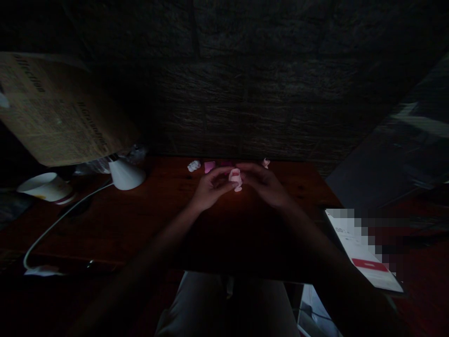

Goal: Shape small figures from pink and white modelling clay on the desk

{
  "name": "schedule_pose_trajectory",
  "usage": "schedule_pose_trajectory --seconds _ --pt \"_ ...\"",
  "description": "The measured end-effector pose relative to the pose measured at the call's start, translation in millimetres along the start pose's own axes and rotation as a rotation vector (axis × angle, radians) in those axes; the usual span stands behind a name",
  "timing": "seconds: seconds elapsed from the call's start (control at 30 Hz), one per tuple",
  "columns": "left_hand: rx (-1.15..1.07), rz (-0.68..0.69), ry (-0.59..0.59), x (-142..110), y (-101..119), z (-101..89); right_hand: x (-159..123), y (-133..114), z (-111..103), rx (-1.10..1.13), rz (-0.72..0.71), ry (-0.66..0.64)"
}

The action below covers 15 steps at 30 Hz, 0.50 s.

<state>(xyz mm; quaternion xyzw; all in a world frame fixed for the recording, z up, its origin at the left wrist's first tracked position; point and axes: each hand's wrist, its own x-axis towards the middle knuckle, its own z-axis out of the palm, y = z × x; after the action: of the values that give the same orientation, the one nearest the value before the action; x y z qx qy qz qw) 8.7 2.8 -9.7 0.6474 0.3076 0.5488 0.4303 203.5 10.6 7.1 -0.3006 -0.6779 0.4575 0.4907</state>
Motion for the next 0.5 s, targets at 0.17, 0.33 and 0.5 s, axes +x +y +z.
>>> schedule_pose_trajectory --seconds 0.17,0.33,0.5 --pt "0.076 0.055 0.052 -1.6 -1.9 3.9 -3.5 -11.6 2.5 -0.271 -0.092 0.086" --pt "0.309 0.140 0.108 -3.5 -0.2 4.1 -7.5 -22.1 7.5 -0.456 -0.195 0.022" --pt "0.494 0.237 0.134 -6.5 7.5 4.6 -7.1 -17.1 8.9 -0.544 -0.234 0.053"
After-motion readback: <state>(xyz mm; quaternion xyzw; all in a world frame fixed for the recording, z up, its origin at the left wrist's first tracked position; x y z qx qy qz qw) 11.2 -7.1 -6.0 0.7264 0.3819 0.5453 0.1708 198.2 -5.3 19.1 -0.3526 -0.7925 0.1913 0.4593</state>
